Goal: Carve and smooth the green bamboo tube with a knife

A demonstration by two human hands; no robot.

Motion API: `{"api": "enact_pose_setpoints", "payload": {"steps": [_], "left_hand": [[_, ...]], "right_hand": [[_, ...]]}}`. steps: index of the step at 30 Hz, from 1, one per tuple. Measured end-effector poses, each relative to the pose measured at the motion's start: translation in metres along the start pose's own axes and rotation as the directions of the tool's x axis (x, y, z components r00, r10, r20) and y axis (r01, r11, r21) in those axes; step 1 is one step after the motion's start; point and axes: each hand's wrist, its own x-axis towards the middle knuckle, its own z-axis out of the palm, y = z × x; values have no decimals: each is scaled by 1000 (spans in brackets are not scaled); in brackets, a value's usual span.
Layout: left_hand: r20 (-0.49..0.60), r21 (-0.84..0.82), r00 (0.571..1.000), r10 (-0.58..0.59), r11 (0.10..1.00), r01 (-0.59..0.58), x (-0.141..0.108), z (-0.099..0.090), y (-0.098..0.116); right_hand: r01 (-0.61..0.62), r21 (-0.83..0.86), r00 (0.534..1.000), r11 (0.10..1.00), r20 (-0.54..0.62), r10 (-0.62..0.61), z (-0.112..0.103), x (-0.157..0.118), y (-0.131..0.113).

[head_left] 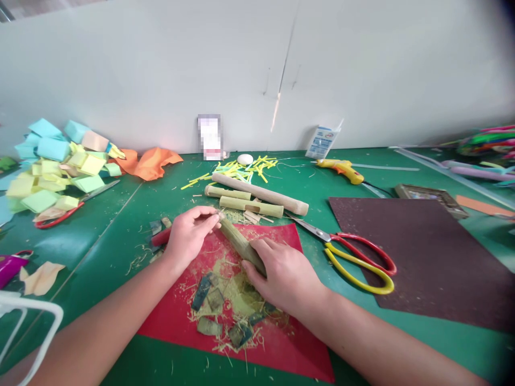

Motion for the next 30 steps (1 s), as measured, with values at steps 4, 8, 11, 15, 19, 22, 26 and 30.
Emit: {"api": "enact_pose_setpoints", "payload": {"steps": [4, 8, 11, 15, 19, 22, 26, 30], "left_hand": [[-6, -97, 994, -113, 989, 112, 2, 1, -1], [24, -80, 992, -122, 989, 124, 1, 2, 0], [19, -17, 994, -105, 994, 105, 1, 0, 0], [-8, 265, 981, 193, 946, -184, 0, -5, 0], [144, 483, 867, 477, 731, -482, 0, -8, 2], [247, 502, 822, 513, 657, -562, 0, -8, 1], [346, 491, 784, 515, 613, -619, 1, -7, -3], [379, 444, 777, 503, 638, -630, -6, -2, -2]], "right_hand": [[-3, 1, 1000, 1000, -4, 3, 1, 0, 1], [-3, -2, 1000, 1000, -3, 3, 1, 0, 2], [-6, -5, 1000, 1000, -1, 6, 0, 0, 1], [-4, -16, 1000, 1000, -4, 4, -1, 0, 0], [-3, -21, 1000, 1000, -12, 3, 0, 0, 1], [-5, -12, 1000, 1000, -25, 5, 1, 0, 1], [-7, -3, 1000, 1000, -23, 7, 1, 0, 1], [-5, 0, 1000, 1000, -24, 5, 1, 0, 0]]}}
